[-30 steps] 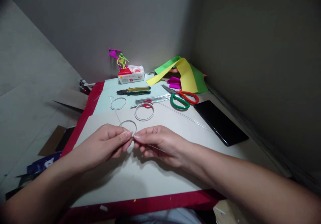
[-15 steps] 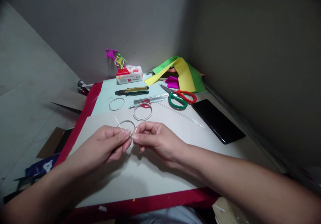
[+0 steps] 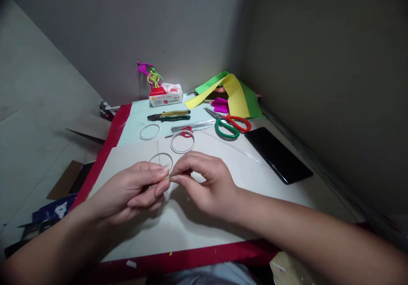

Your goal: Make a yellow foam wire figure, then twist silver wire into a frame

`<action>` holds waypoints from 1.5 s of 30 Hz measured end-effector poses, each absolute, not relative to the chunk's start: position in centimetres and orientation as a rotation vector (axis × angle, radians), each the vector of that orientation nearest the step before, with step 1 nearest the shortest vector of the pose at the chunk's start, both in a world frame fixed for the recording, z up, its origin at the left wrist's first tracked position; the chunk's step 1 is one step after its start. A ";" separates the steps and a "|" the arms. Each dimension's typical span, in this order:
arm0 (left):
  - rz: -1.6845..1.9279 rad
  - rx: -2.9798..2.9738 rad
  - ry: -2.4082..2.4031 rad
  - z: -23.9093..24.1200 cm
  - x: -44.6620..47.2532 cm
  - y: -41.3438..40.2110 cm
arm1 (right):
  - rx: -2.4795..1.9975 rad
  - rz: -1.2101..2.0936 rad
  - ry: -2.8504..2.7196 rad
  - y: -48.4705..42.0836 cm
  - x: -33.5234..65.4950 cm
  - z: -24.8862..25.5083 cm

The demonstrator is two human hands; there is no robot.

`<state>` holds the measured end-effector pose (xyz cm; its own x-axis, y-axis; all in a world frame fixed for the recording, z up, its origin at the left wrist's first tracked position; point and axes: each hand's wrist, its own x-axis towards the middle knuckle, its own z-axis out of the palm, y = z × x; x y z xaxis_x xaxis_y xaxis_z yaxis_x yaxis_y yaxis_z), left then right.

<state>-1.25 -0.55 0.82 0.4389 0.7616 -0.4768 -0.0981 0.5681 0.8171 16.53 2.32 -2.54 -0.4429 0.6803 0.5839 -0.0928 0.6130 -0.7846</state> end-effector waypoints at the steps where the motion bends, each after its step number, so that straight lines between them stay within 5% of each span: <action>1: 0.608 0.834 0.977 0.8 -1.3 -0.5 | -0.431 0.879 -1.874 2.4 16.6 -2.5; 4: 0.601 0.947 1.005 0.9 -1.5 -0.3 | -0.461 0.869 -1.937 2.7 16.9 -2.2; 18: 0.417 1.309 1.106 1.3 -1.8 0.1 | -0.732 1.972 -1.579 3.9 17.5 -1.1; 31: 0.803 1.158 1.043 -0.1 -5.0 4.4 | -0.771 1.636 -1.133 4.2 16.5 -3.2; 41: 0.814 1.211 1.073 -0.3 -1.5 1.0 | -0.782 1.049 -1.620 2.1 15.7 -3.7; 45: 0.810 1.257 1.160 0.6 -1.8 0.8 | -0.648 1.189 -1.628 2.6 16.4 -3.2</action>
<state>-1.80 0.83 0.60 0.2648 0.9418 -0.2073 0.1297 0.1782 0.9754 16.37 2.62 -3.19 -0.3775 0.8372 0.3958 -0.1219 0.3788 -0.9174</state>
